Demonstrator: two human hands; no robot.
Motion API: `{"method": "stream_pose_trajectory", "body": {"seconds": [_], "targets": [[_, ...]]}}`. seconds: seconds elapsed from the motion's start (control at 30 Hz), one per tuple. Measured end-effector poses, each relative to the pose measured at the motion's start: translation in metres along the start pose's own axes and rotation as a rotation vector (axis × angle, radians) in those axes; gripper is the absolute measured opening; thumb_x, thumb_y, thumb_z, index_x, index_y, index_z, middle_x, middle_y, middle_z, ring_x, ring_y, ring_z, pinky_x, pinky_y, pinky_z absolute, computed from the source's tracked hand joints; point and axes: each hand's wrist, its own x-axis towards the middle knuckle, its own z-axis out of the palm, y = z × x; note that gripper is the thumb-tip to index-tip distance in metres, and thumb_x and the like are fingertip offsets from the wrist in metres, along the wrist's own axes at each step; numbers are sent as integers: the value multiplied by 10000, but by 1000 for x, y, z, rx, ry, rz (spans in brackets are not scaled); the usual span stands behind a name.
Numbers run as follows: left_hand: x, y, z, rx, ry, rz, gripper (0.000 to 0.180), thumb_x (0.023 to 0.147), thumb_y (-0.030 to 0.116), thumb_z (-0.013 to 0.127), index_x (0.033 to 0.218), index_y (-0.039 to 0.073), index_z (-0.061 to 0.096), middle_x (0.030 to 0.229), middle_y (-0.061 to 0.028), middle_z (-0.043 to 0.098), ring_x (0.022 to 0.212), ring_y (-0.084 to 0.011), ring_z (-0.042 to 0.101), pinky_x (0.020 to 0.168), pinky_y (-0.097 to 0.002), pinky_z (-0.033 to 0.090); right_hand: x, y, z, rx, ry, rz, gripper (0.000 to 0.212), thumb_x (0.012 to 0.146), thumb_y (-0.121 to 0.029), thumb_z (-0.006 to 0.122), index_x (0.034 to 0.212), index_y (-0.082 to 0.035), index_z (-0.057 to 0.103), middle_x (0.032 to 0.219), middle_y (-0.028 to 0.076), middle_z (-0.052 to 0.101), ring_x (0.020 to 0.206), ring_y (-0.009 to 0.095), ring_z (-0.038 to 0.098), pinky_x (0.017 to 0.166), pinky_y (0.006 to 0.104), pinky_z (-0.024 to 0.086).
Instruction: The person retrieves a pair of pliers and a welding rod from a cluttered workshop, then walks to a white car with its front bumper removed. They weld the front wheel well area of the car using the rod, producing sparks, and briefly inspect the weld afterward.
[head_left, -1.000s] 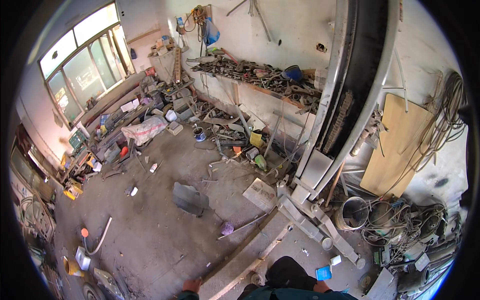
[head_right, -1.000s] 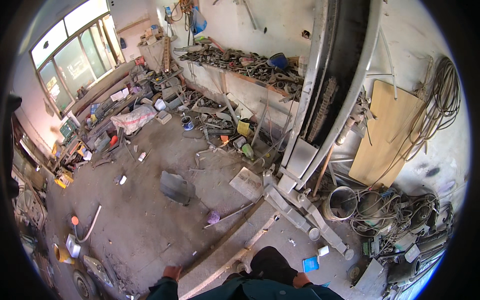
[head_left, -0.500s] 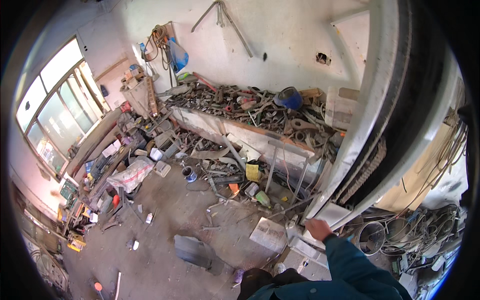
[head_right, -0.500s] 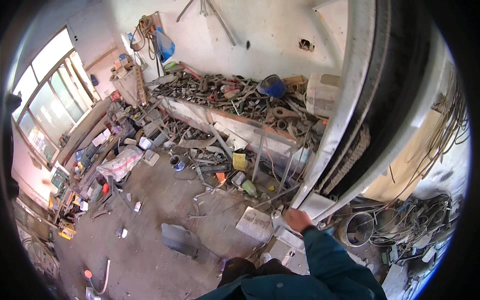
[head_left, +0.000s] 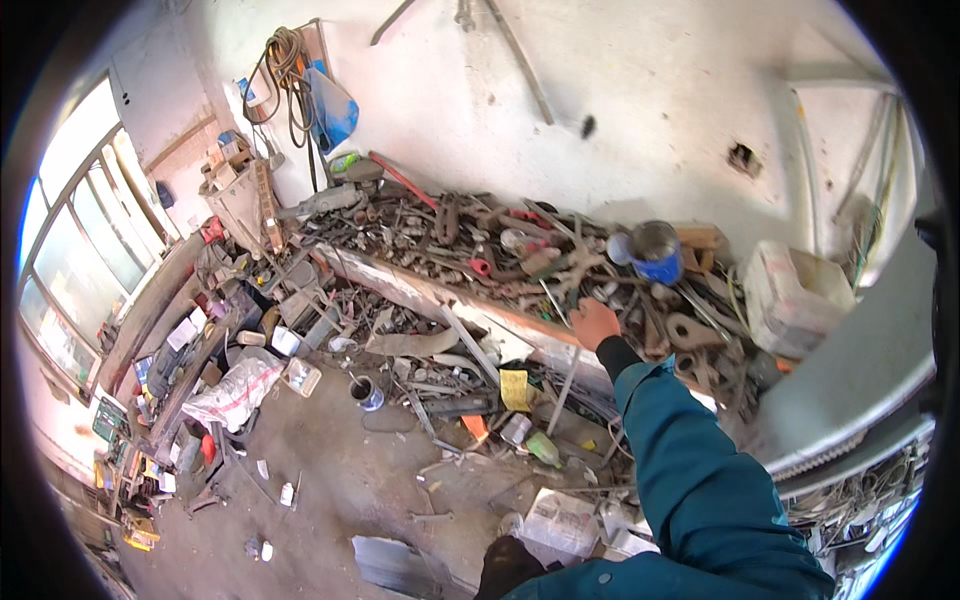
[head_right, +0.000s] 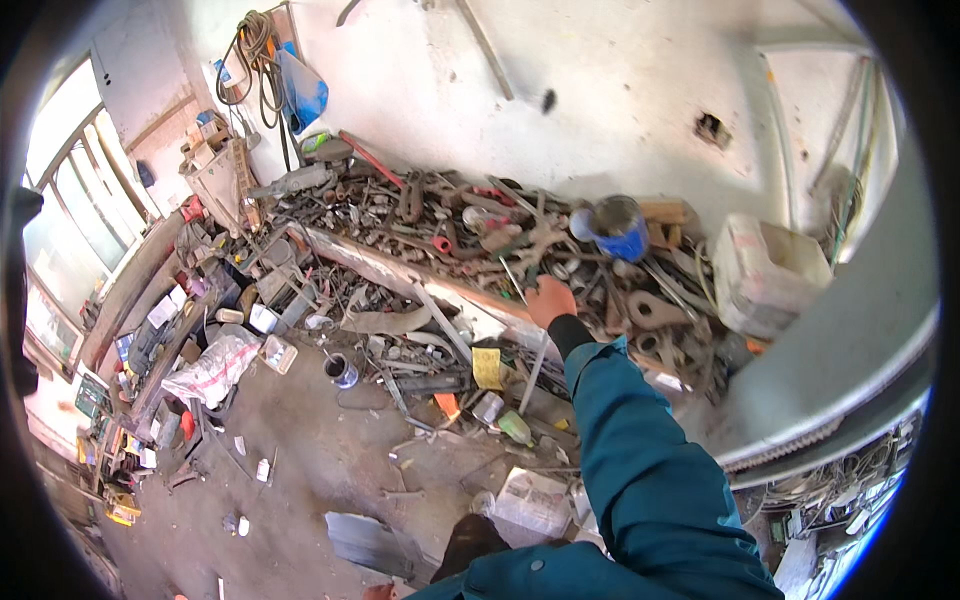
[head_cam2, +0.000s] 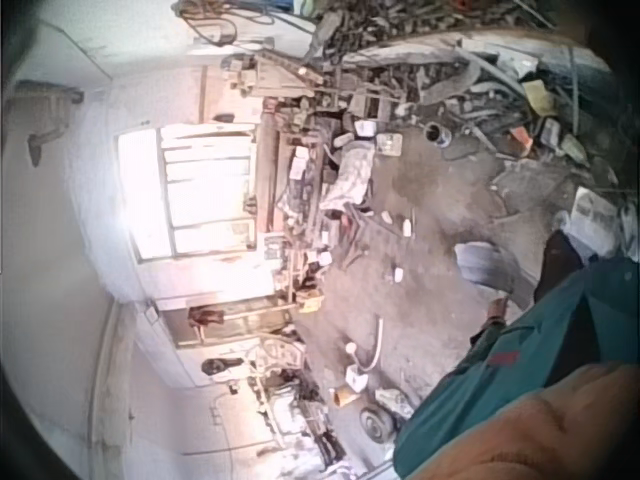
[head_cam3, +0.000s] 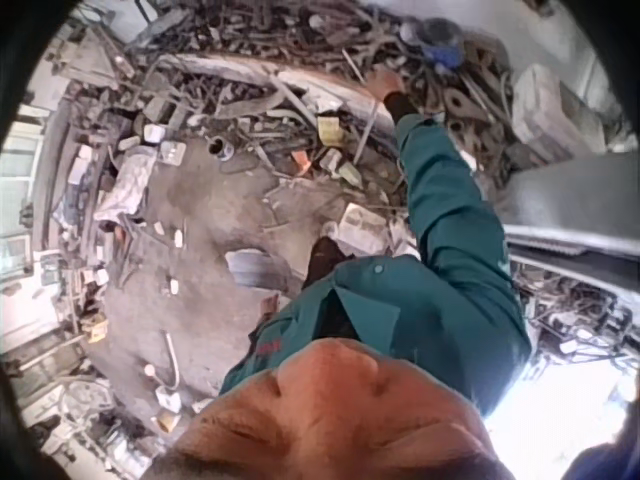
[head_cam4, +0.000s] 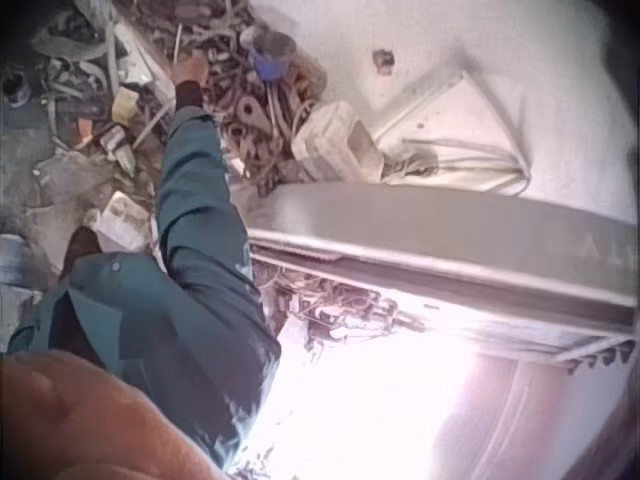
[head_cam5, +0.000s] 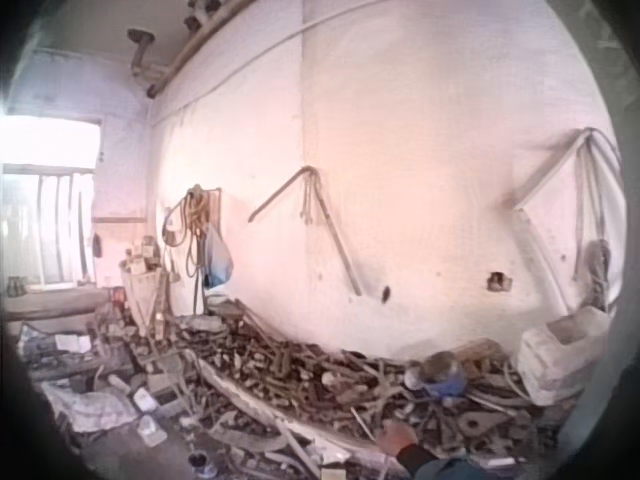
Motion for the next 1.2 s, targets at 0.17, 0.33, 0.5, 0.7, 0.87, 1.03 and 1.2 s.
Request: {"method": "stream_pose_trajectory", "body": {"seconds": [0.17, 0.33, 0.5, 0.7, 0.87, 1.03, 1.2], "targets": [[53, -4, -85, -151, 548, 209, 579, 1021, 561, 567, 1153, 27, 745, 1069, -274, 737, 968, -442, 674, 880, -561, 505, 54, 1, 35, -198, -111, 262, 479, 1016, -358, 677, 1257, 45, 581, 953, 206, 671, 822, 363, 662, 704, 531, 552], [91, 6, -131, -43, 322, 105, 637, 1021, 611, 520, 1185, 39, 747, 1111, -245, 743, 1015, -442, 681, 887, -542, 527, 79, 3, 18, 137, -142, 349, 376, 959, -344, 736, 955, 12, 617, 782, 139, 565, 684, 282, 558, 615, 541, 443], [107, 32, -145, 72, 222, 304, 616, 1036, 614, 477, 1232, 91, 737, 1219, -204, 730, 1118, -415, 668, 956, -557, 513, 63, 1, -23, 1096, -131, 478, 252, 1040, -224, 658, 893, -35, 579, 697, 66, 323, 620, 164, 372, 611, 449, 327], [128, 154, -212, 363, 338, 680, 274, 1006, 359, 571, 1057, 151, 741, 906, -150, 740, 896, -371, 714, 728, -544, 550, -29, 22, -34, 1081, 102, 135, 224, 997, -154, 642, 1116, 35, 660, 870, 48, 651, 738, 131, 586, 626, 319, 479], [82, 364, -263, -123, 74, 873, 378, 1065, 371, 573, 923, 48, 708, 695, -113, 691, 590, -247, 691, 569, -367, 561, -171, 45, -47, 1585, -163, 297, 201, 986, -121, 629, 1136, 12, 629, 747, 54, 631, 588, 128, 607, 538, 279, 486], [-80, 509, -196, -703, -447, 944, 451, 1111, 459, 482, 1182, 36, 620, 972, -77, 684, 833, -185, 725, 602, -396, 631, -394, 55, -79, 1058, -181, 78, 445, 966, -187, 699, 1339, 24, 583, 920, 76, 673, 837, 129, 616, 715, 347, 537], [-253, 517, -32, -140, -791, 1003, 571, 1078, 550, 499, 1306, 34, 587, 881, -84, 674, 734, -203, 689, 581, -355, 583, -627, 62, -109, 1124, 163, 109, 413, 908, -189, 738, 1233, 11, 580, 960, 108, 613, 866, 171, 561, 779, 367, 502]]}}
